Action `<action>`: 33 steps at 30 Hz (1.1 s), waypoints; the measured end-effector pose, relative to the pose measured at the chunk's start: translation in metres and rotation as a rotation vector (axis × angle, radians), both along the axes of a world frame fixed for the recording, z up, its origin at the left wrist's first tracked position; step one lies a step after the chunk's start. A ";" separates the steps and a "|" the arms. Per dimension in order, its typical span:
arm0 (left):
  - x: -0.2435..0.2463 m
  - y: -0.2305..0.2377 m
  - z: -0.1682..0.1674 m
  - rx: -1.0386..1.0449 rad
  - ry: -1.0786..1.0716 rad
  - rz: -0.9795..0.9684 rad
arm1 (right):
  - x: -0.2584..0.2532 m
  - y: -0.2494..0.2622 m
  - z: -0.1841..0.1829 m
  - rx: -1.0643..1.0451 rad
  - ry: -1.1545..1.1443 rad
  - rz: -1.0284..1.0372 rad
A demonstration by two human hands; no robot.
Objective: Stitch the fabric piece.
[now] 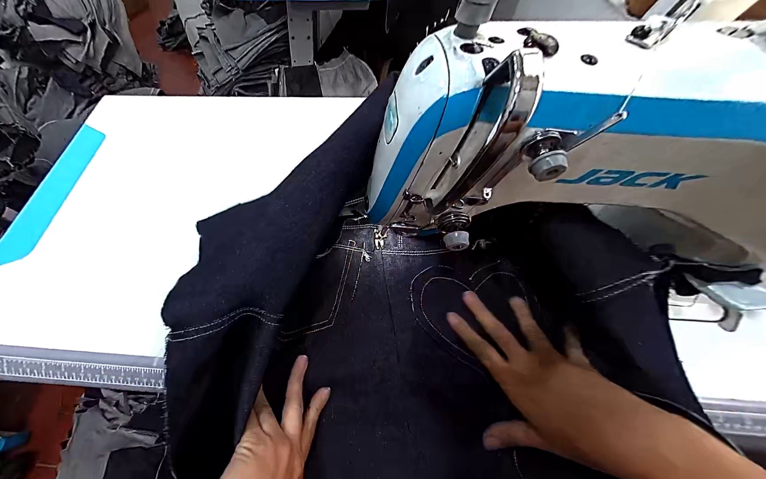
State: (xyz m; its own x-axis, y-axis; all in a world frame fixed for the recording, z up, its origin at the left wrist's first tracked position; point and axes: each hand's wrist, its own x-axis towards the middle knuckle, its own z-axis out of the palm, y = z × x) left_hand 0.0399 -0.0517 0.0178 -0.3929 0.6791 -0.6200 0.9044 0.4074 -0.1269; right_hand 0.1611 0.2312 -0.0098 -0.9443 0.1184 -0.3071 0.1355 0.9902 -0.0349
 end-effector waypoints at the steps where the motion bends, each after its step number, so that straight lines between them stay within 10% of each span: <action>1: -0.003 0.004 0.011 -0.054 -0.049 -0.002 | -0.002 0.005 0.009 0.010 -0.143 -0.050; 4: -0.034 0.037 0.047 0.062 -0.310 -0.031 | -0.019 0.007 0.032 -0.109 -0.179 -0.035; 7: -0.042 0.080 -0.010 0.810 -0.089 0.042 | -0.065 -0.016 0.004 -0.272 0.462 0.050; 9: -0.046 0.101 -0.058 0.947 -0.015 0.149 | -0.090 -0.025 -0.030 -0.281 0.576 -0.025; 33: -0.129 0.129 -0.069 0.812 0.019 0.095 | -0.144 0.028 -0.057 -0.129 0.529 -0.179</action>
